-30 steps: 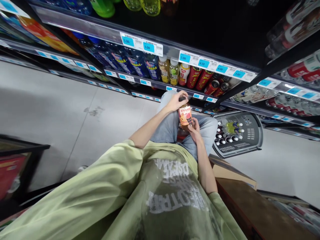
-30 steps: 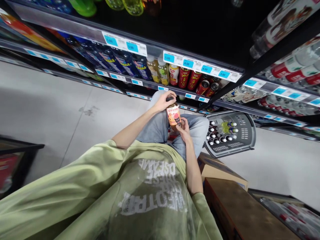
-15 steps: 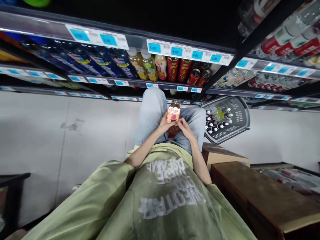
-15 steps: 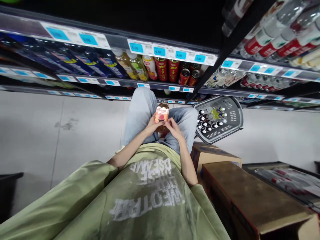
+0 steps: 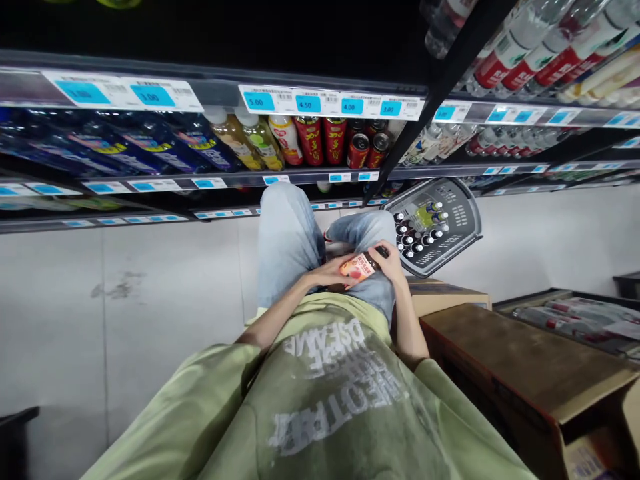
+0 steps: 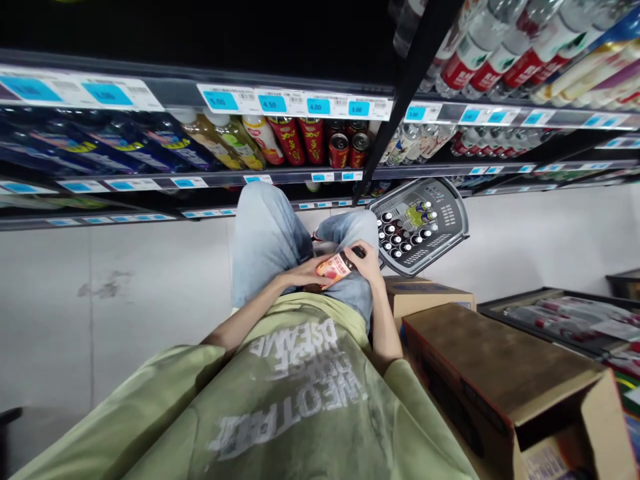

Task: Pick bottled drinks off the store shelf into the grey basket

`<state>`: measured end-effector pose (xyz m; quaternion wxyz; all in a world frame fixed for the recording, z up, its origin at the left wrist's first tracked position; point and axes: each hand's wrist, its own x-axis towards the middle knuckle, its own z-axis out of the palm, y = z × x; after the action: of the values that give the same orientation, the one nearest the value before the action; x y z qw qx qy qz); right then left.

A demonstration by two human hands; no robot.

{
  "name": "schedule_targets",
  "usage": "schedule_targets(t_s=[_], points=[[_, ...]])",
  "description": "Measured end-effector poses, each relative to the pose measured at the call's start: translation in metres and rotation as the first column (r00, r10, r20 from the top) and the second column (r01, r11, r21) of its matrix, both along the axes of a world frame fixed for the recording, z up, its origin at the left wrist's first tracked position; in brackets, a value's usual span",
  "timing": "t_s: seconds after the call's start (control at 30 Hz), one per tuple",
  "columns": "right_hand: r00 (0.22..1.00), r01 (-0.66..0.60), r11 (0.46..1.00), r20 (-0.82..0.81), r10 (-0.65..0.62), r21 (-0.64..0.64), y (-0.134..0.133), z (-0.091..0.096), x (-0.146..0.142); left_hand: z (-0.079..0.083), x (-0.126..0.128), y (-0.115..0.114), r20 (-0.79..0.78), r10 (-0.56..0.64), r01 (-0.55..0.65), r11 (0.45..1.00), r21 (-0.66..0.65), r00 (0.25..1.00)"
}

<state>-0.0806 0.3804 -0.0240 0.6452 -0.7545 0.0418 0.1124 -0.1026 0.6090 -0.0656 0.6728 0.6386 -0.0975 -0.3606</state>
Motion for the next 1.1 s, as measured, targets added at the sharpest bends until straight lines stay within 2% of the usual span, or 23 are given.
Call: schedule_targets(t_s=[0.1, 0.17, 0.27, 0.33, 0.43, 0.57, 0.63, 0.7, 0.77, 0.83, 1.0, 1.1], points=[[0.984, 0.180, 0.984, 0.014, -0.180, 0.013, -0.010, -0.013, -0.005, -0.006, 0.004, -0.005, -0.133, 0.094, -0.104, 0.992, -0.067, 0.987], [0.922, 0.387, 0.920, -0.001, -0.388, 0.068, -0.018, -0.024, -0.005, -0.011, 0.005, -0.007, -0.262, 0.140, -0.176, 0.977, -0.118, 0.955], [0.728, 0.684, 0.715, -0.074, -0.682, 0.147, -0.040, -0.037, -0.001, -0.018, 0.006, -0.007, -0.382, 0.157, -0.210, 0.972, -0.101, 0.911], [0.602, 0.797, 0.589, -0.089, -0.793, 0.136, -0.063, -0.042, 0.005, -0.022, 0.005, -0.008, -0.372, 0.190, -0.209, 0.978, -0.011, 0.909], [0.468, 0.882, 0.468, 0.010, -0.884, 0.056, -0.104, -0.047, 0.021, -0.026, 0.003, -0.010, -0.269, 0.177, -0.143, 0.980, 0.140, 0.947], [0.324, 0.944, 0.296, 0.248, -0.913, -0.144, -0.154, -0.060, 0.054, -0.025, 0.003, -0.014, -0.152, 0.086, -0.052, 0.975, 0.217, 0.985], [0.296, 0.934, 0.206, 0.309, -0.904, -0.292, -0.172, -0.070, 0.072, -0.022, 0.006, -0.014, -0.137, 0.058, -0.024, 0.971, 0.237, 0.989], [0.322, 0.883, 0.159, 0.325, -0.889, -0.441, -0.185, -0.080, 0.090, -0.019, 0.010, -0.013, -0.120, 0.032, 0.001, 0.965, 0.262, 0.992], [0.388, 0.820, 0.159, 0.330, -0.860, -0.551, -0.195, -0.094, 0.110, -0.017, 0.014, -0.010, -0.098, 0.000, 0.028, 0.958, 0.285, 0.995], [0.488, 0.757, 0.200, 0.334, -0.807, -0.622, -0.202, -0.110, 0.131, -0.017, 0.016, -0.006, -0.107, -0.038, 0.067, 0.955, 0.289, 0.994], [0.784, 0.528, 0.413, 0.239, -0.573, -0.742, -0.212, -0.161, 0.184, -0.018, 0.019, -0.001, -0.206, -0.094, 0.146, 0.956, 0.255, 0.974], [0.877, 0.365, 0.484, 0.119, -0.466, -0.795, -0.211, -0.192, 0.211, -0.019, 0.020, -0.001, -0.278, -0.089, 0.159, 0.958, 0.240, 0.957]])
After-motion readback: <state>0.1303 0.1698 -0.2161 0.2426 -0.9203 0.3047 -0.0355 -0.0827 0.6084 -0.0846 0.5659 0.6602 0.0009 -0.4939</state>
